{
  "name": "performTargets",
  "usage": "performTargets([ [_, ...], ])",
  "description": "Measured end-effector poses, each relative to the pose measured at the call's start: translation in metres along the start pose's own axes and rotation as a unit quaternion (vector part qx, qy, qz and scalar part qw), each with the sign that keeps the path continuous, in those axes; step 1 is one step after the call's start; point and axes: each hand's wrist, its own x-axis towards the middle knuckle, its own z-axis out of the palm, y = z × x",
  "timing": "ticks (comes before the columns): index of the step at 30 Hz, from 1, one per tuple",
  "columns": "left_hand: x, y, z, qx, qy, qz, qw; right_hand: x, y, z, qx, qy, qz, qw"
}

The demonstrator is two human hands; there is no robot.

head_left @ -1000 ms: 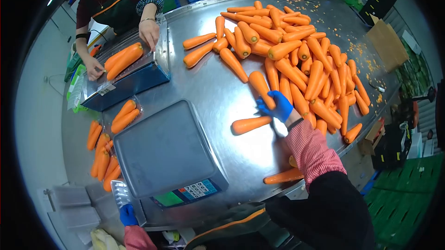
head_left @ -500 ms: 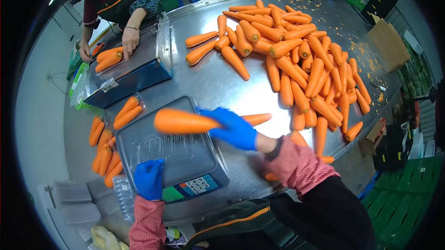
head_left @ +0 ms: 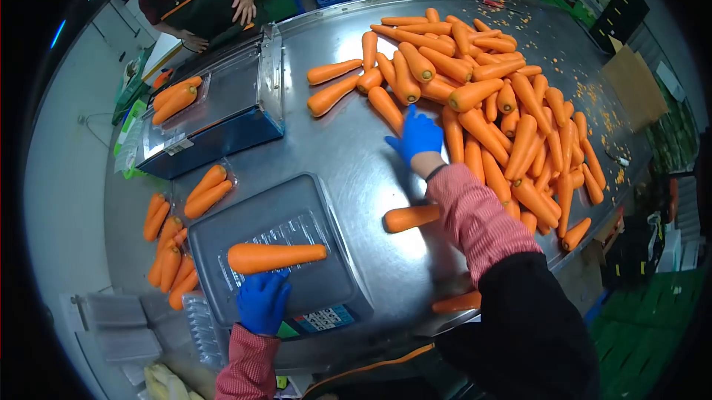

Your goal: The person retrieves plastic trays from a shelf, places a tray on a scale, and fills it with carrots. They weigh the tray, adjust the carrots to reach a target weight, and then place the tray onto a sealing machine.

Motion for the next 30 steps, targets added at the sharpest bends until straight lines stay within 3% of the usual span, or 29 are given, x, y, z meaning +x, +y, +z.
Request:
performTargets([
  [2,0.000,0.000,0.002,-0.015,0.007,-0.003,1.000,0.013,0.026,0.031,-0.031,-0.071,-0.005,0.997],
  [5,0.000,-0.003,0.001,-0.030,0.007,-0.013,0.999,0.012,0.043,0.059,0.177,-0.084,0.023,0.980],
  [6,0.000,-0.003,0.000,-0.034,0.004,-0.016,0.999,0.005,0.047,0.055,0.380,-0.185,0.070,0.903],
  [7,0.001,-0.003,-0.001,-0.040,0.003,-0.016,0.999,-0.005,0.051,0.043,0.559,-0.276,0.114,0.773],
  [8,0.002,-0.003,-0.003,-0.046,0.003,-0.015,0.999,-0.015,0.054,0.031,0.704,-0.352,0.154,0.598],
  [11,0.002,-0.002,-0.004,-0.052,-0.001,-0.015,0.999,-0.053,0.047,-0.022,0.768,-0.397,0.140,0.483],
  [14,-0.001,-0.002,-0.004,-0.051,-0.001,-0.007,0.999,-0.082,0.033,-0.067,0.784,-0.419,0.121,0.442],
  [15,-0.002,-0.002,-0.004,-0.047,-0.001,-0.004,0.999,-0.086,0.036,-0.069,0.777,-0.445,0.044,0.443],
  [18,-0.006,-0.002,-0.008,-0.039,0.018,0.014,0.999,-0.100,0.031,-0.087,0.765,-0.467,-0.012,0.444],
  [19,-0.009,-0.003,-0.010,-0.040,0.040,0.025,0.998,-0.104,0.026,-0.105,0.746,-0.462,-0.002,0.479],
  [21,-0.018,-0.009,-0.014,-0.017,0.105,0.042,0.993,-0.105,0.024,-0.123,0.658,-0.424,-0.022,0.621],
  [24,0.003,-0.008,-0.031,-0.014,0.172,-0.005,0.985,-0.106,-0.008,-0.163,0.548,-0.314,-0.074,0.772],
  [25,0.010,-0.008,-0.034,-0.018,0.189,-0.033,0.981,-0.103,-0.021,-0.176,0.595,-0.300,-0.090,0.740],
  [28,0.002,-0.029,-0.021,-0.070,0.105,-0.074,0.989,-0.097,-0.063,-0.188,0.493,-0.215,-0.272,0.798],
  [30,-0.013,-0.029,-0.019,-0.088,0.119,-0.082,0.986,-0.099,-0.101,-0.186,0.386,-0.199,-0.276,0.857],
])
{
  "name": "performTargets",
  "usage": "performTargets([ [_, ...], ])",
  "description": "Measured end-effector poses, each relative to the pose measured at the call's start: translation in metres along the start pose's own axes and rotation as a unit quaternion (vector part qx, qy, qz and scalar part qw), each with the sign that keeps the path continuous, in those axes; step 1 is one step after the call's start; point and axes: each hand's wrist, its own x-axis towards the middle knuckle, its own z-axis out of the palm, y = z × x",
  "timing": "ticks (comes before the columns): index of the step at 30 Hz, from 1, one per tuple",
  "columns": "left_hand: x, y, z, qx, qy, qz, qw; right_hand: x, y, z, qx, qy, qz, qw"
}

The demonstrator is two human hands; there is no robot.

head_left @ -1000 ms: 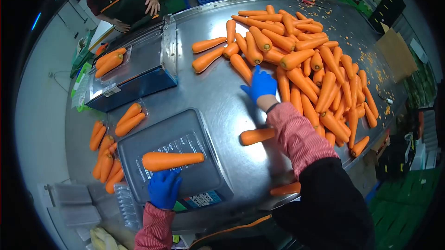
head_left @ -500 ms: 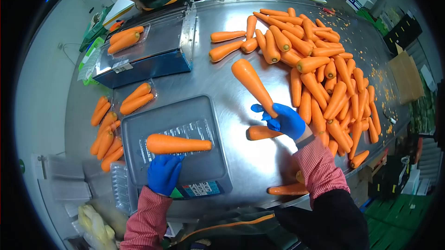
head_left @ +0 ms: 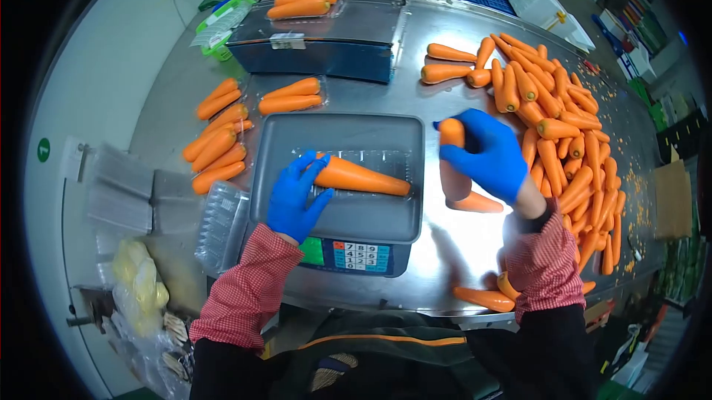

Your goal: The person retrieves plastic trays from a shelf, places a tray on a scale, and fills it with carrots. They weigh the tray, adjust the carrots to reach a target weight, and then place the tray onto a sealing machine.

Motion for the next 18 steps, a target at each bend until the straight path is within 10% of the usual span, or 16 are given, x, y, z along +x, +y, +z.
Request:
performTargets([
  [9,-0.042,-0.009,-0.010,-0.100,0.084,-0.028,0.991,0.087,-0.051,0.122,-0.252,-0.285,-0.071,0.922],
  [18,-0.069,-0.049,-0.031,-0.210,0.111,-0.230,0.944,0.038,0.015,0.084,-0.029,-0.008,-0.020,0.999],
])
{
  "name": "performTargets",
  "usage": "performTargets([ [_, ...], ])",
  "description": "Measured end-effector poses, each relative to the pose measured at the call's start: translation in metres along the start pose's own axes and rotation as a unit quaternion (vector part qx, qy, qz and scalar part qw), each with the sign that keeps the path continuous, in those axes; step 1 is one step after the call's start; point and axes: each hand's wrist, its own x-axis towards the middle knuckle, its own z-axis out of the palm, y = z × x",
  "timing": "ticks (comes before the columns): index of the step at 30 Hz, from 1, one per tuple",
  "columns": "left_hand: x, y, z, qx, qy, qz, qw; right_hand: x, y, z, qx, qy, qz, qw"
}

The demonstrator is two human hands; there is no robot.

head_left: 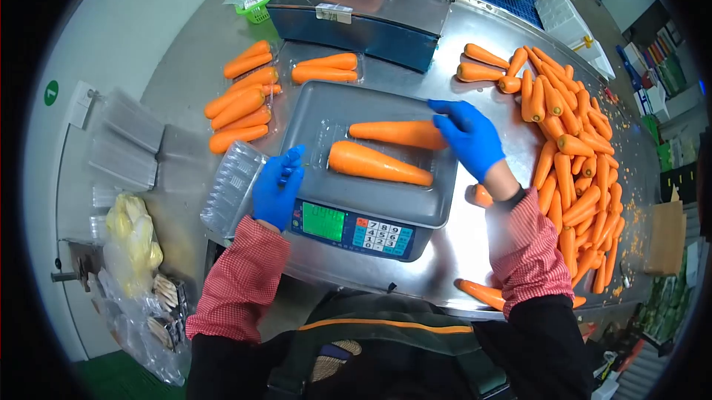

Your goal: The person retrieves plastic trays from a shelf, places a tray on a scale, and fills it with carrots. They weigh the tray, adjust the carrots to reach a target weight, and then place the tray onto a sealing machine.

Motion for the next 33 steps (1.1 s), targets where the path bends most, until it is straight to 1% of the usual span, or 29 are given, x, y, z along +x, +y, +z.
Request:
performTargets([
  [2,0.006,0.000,-0.004,-0.006,0.011,-0.032,0.999,-0.015,0.013,-0.006,-0.025,0.032,0.030,0.999],
  [4,0.011,-0.001,-0.005,-0.014,0.007,-0.030,0.999,-0.027,0.019,-0.007,-0.067,0.052,0.063,0.994],
  [5,0.014,-0.001,-0.006,-0.018,0.005,-0.028,0.999,-0.029,0.020,-0.009,-0.087,0.045,0.104,0.990],
  [8,0.019,0.003,-0.004,0.018,-0.006,-0.019,1.000,-0.030,0.026,-0.001,-0.078,0.078,0.089,0.990],
  [9,0.019,0.001,-0.001,0.011,-0.020,-0.038,0.999,-0.030,0.018,0.003,-0.079,0.041,0.091,0.992],
  [10,0.020,-0.001,0.002,0.003,-0.032,-0.056,0.998,-0.028,0.032,0.016,-0.111,0.013,0.043,0.993],
  [11,0.019,-0.003,0.005,-0.005,-0.045,-0.074,0.996,-0.031,0.033,0.023,-0.140,-0.014,0.025,0.990],
  [12,0.019,-0.001,0.008,0.020,-0.047,-0.081,0.995,-0.033,0.021,0.030,-0.169,-0.041,0.007,0.985],
  [13,0.019,0.003,0.012,0.046,-0.050,-0.088,0.994,-0.034,0.007,0.031,-0.163,-0.055,0.034,0.985],
  [16,0.022,0.004,0.011,0.140,-0.076,-0.128,0.979,-0.039,0.010,0.032,-0.068,0.027,0.165,0.984],
  [17,0.025,0.003,0.011,0.174,-0.088,-0.144,0.970,-0.041,0.012,0.032,-0.080,-0.005,0.185,0.980],
  [19,0.030,-0.004,0.014,0.168,-0.119,-0.167,0.964,-0.049,0.012,0.032,-0.103,-0.067,0.228,0.966],
  [20,0.032,-0.007,0.016,0.166,-0.135,-0.179,0.960,-0.052,0.010,0.037,-0.144,-0.104,0.248,0.952],
  [22,0.036,-0.003,0.023,0.076,-0.136,-0.223,0.962,-0.061,0.009,0.045,-0.156,-0.056,0.200,0.966],
  [24,0.037,-0.003,0.027,-0.004,-0.119,-0.247,0.962,-0.056,0.005,0.042,0.033,-0.054,0.293,0.954],
  [25,0.036,-0.009,0.028,-0.038,-0.103,-0.250,0.962,-0.052,0.004,0.040,0.129,-0.050,0.332,0.933],
  [28,0.048,-0.009,0.032,-0.116,-0.074,-0.247,0.959,-0.043,0.015,0.038,0.278,-0.014,0.349,0.895],
  [30,0.066,-0.001,0.033,-0.155,-0.072,-0.231,0.958,-0.025,0.019,0.031,0.322,0.013,0.321,0.891],
  [32,0.099,0.014,0.033,-0.131,-0.083,-0.224,0.962,0.002,0.018,0.015,0.352,0.031,0.280,0.893],
  [33,0.120,0.022,0.034,-0.118,-0.090,-0.221,0.964,0.022,0.021,0.007,0.317,0.030,0.276,0.907],
])
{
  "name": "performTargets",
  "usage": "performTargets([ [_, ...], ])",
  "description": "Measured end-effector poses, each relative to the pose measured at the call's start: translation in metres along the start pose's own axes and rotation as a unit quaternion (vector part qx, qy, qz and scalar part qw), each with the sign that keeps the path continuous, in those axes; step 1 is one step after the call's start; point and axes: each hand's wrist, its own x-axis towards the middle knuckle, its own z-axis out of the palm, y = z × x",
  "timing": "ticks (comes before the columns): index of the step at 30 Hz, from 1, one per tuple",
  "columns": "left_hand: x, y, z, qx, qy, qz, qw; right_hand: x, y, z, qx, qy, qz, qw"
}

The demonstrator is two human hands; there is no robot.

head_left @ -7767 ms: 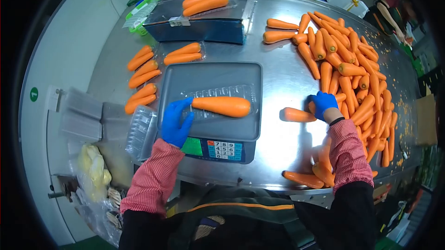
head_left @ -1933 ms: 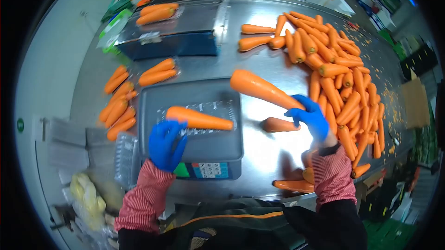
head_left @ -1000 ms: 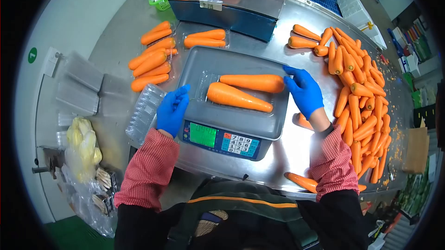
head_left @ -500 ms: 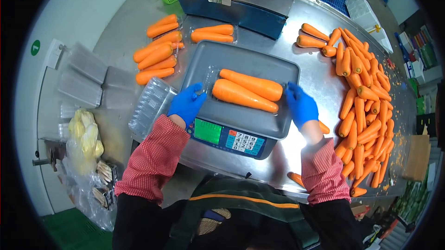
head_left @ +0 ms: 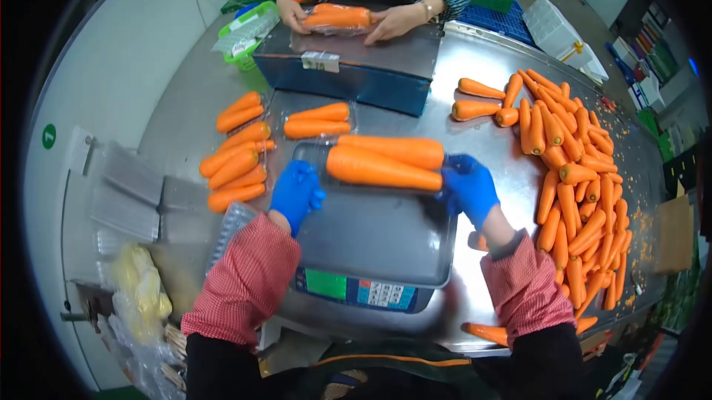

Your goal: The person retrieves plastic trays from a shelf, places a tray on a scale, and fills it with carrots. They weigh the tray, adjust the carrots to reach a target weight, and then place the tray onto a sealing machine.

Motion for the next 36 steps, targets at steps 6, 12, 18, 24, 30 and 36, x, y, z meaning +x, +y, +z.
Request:
performTargets([
  [6,0.146,0.063,0.013,0.003,0.007,0.081,0.997,0.126,-0.059,-0.007,-0.004,0.026,-0.095,0.995],
  [12,0.284,0.065,0.020,-0.155,-0.046,0.006,0.987,0.215,-0.049,-0.015,0.043,0.053,-0.102,0.992],
  [18,0.174,0.066,0.008,-0.026,0.002,0.098,0.995,0.253,0.010,-0.090,-0.350,0.212,-0.181,0.894],
  [24,0.070,-0.036,-0.094,0.151,0.238,0.220,0.934,0.312,0.014,-0.153,-0.569,0.246,-0.082,0.780],
  [30,-0.041,-0.167,-0.165,0.346,0.318,0.079,0.879,0.300,0.001,-0.136,-0.629,0.118,-0.098,0.762],
  [36,-0.078,-0.185,-0.156,0.458,0.150,0.080,0.873,0.230,0.045,-0.137,-0.604,0.151,-0.162,0.766],
])
